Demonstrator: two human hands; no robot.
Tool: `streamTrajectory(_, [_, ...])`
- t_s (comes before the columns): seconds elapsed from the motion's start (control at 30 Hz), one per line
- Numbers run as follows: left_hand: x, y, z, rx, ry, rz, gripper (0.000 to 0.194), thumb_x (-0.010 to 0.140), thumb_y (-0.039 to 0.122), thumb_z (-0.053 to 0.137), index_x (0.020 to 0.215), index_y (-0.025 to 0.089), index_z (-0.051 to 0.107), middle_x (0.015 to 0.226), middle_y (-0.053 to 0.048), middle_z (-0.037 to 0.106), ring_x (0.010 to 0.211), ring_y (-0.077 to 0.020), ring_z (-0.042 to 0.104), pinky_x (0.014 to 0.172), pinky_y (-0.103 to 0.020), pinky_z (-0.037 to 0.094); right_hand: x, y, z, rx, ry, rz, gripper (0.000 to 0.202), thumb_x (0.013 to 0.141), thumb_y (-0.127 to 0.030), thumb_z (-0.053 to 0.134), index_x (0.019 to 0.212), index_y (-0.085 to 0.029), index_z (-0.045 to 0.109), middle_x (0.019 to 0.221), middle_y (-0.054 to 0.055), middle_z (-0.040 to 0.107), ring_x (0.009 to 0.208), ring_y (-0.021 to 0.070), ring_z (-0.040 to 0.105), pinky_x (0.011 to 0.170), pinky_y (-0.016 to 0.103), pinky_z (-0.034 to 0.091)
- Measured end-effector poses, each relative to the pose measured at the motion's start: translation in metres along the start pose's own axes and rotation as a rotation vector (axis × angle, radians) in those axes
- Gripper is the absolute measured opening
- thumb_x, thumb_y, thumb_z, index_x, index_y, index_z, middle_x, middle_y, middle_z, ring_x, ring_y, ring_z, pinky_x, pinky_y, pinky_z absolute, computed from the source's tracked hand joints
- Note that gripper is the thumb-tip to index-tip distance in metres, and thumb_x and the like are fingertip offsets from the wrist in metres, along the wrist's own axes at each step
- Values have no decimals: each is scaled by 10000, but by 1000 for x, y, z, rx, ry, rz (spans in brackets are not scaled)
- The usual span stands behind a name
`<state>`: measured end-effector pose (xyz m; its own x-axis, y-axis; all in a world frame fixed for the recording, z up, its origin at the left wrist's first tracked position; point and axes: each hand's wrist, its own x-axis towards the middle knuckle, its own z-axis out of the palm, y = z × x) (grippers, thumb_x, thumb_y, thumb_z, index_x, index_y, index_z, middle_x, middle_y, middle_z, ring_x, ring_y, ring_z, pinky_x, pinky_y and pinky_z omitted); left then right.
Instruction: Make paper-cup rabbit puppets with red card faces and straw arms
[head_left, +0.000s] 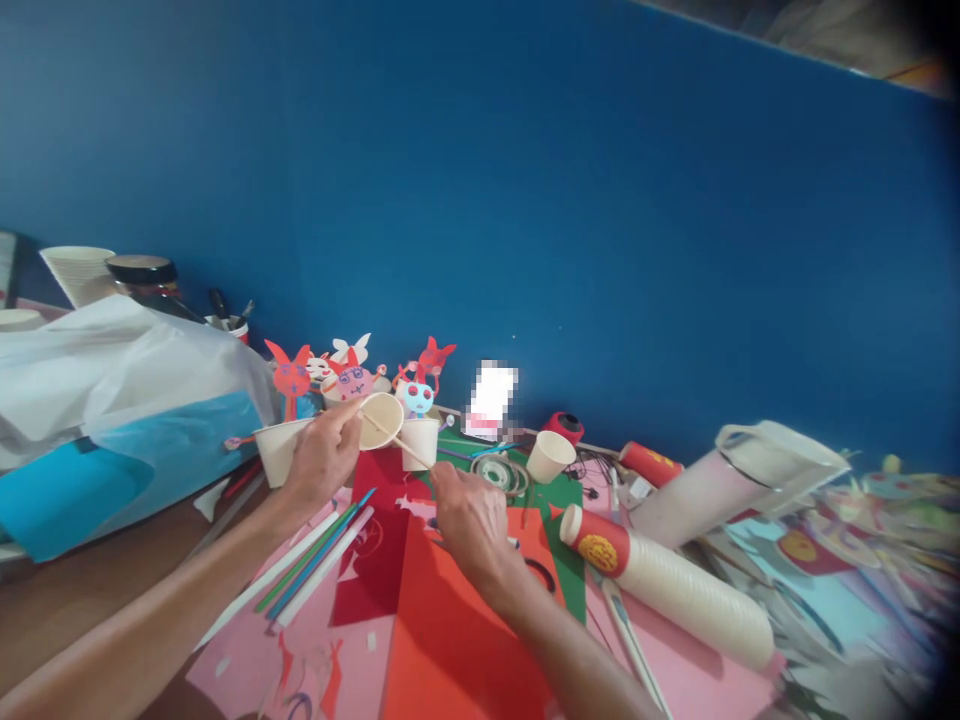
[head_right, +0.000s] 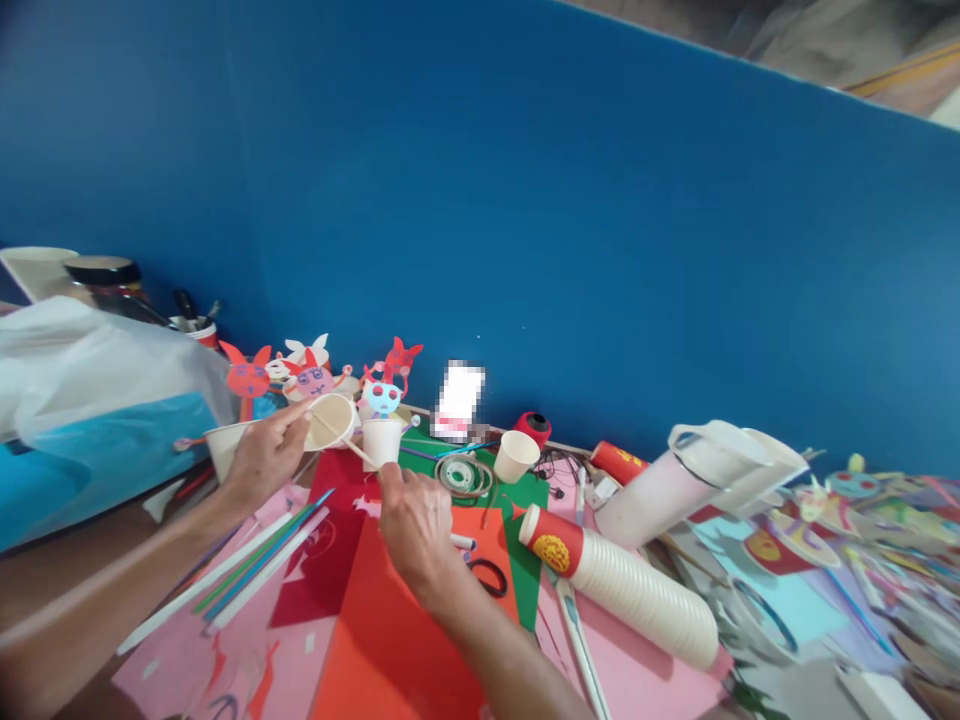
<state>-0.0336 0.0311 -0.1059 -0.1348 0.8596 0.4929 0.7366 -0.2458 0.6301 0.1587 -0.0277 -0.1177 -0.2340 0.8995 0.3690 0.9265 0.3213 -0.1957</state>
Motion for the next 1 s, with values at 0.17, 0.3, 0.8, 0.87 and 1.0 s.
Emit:
streamTrajectory(0.17, [1, 7, -6, 14, 7, -47, 411, 810, 312, 382, 1084, 113, 614, 1090, -114, 646, 1020, -218, 590, 893, -287, 436, 7, 0, -3, 750, -252, 188, 271, 864, -270, 365, 706, -168, 560, 505, -33, 450, 433, 70, 368, 458, 196, 221])
streamTrajectory(0.3, [4, 9, -11, 10, -10, -62, 415, 818, 318, 383, 1098, 104, 601, 1075, -121, 652, 994, -226, 603, 852, -311, 463, 11, -2, 0, 1351, -658, 336, 245, 845, -314, 356, 766, -167, 536, 443, -93, 278, 359, 53, 188, 393, 179, 202])
streamTrajectory(0.8, [6, 14, -9, 127, -43, -133, 436, 812, 322, 380, 1134, 114, 587, 1130, -129, 620, 1040, -273, 575, 880, -362, 447, 8, 1, -1, 688, -191, 205, 235, 847, -245, 392, 730, -170, 581, 562, -15, 484, 491, 89, 396, 474, 212, 235])
streamTrajectory(0.87, [7, 14, -11, 142, -47, -153, 439, 813, 337, 375, 1135, 128, 588, 1111, -122, 633, 1030, -280, 580, 866, -369, 455, 11, 0, -1, 1173, -451, 328, 243, 843, -256, 395, 688, -161, 556, 471, -52, 390, 400, 59, 302, 425, 189, 214])
streamTrajectory(1.0, [9, 10, -12, 157, -58, -172, 436, 811, 353, 371, 1132, 157, 592, 1069, -101, 658, 1003, -281, 594, 839, -372, 475, 16, 3, 3, 1712, -733, 433, 156, 799, -246, 470, 686, -158, 532, 393, -99, 291, 333, 33, 161, 358, 167, 135])
